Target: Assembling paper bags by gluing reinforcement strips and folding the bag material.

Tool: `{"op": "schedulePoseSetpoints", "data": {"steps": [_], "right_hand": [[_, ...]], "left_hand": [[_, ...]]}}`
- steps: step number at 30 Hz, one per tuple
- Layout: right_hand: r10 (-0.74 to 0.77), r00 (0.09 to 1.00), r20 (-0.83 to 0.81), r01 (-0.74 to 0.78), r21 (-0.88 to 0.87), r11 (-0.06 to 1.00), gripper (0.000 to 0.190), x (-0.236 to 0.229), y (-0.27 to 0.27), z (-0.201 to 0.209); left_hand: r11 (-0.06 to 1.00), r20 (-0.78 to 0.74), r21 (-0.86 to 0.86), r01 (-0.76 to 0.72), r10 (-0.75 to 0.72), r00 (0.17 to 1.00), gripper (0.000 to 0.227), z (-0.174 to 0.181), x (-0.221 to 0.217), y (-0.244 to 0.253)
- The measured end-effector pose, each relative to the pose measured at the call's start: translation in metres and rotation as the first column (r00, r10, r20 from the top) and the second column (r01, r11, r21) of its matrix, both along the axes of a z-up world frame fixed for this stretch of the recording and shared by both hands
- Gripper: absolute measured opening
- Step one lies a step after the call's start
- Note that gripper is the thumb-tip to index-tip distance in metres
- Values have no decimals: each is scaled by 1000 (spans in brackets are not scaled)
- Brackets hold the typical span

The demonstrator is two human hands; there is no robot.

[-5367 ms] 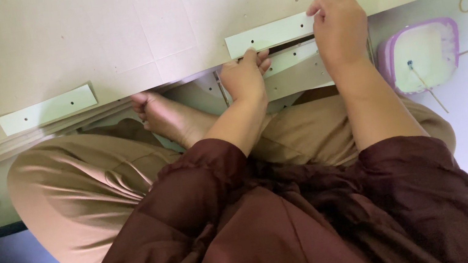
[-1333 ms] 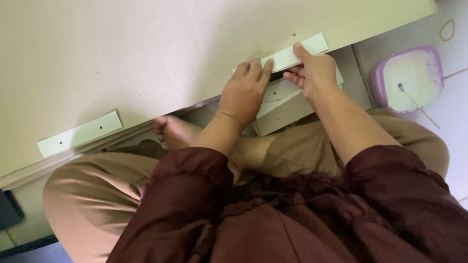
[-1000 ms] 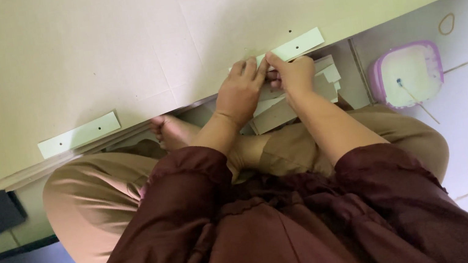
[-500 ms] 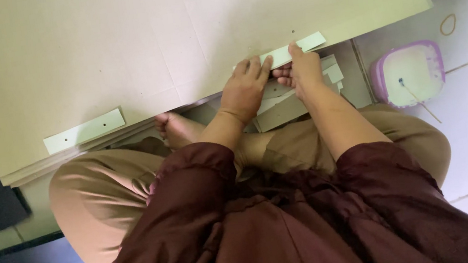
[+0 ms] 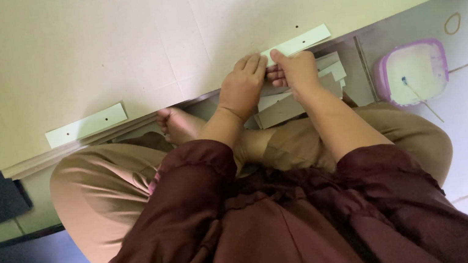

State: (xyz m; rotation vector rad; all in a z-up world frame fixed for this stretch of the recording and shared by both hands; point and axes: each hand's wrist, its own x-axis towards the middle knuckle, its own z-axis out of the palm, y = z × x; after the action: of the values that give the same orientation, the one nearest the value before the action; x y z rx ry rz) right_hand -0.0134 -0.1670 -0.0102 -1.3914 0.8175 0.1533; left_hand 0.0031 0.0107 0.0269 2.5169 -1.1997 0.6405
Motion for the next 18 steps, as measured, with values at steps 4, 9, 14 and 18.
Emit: {"op": "schedulePoseSetpoints", "data": {"steps": [4,9,14,18], "right_hand": [[-11,1000,-19,11,0,1000,36,-2,-1,4],[-29,996,-89,35,65,997,46,0,-14,0],[-85,991,-99,93,81,992,47,3,-22,0],[-149,986,-73,153,61,986,43,11,-26,5]], "left_hand": [[999,3,-11,32,-32,999,27,2,-1,2],[999,-7,-34,5,-6,1000,29,-10,-2,2],[999,-10,-39,4,-4,1000,27,-6,-4,2],[999,-10,-44,18,-18,1000,27,-1,-3,5]]}}
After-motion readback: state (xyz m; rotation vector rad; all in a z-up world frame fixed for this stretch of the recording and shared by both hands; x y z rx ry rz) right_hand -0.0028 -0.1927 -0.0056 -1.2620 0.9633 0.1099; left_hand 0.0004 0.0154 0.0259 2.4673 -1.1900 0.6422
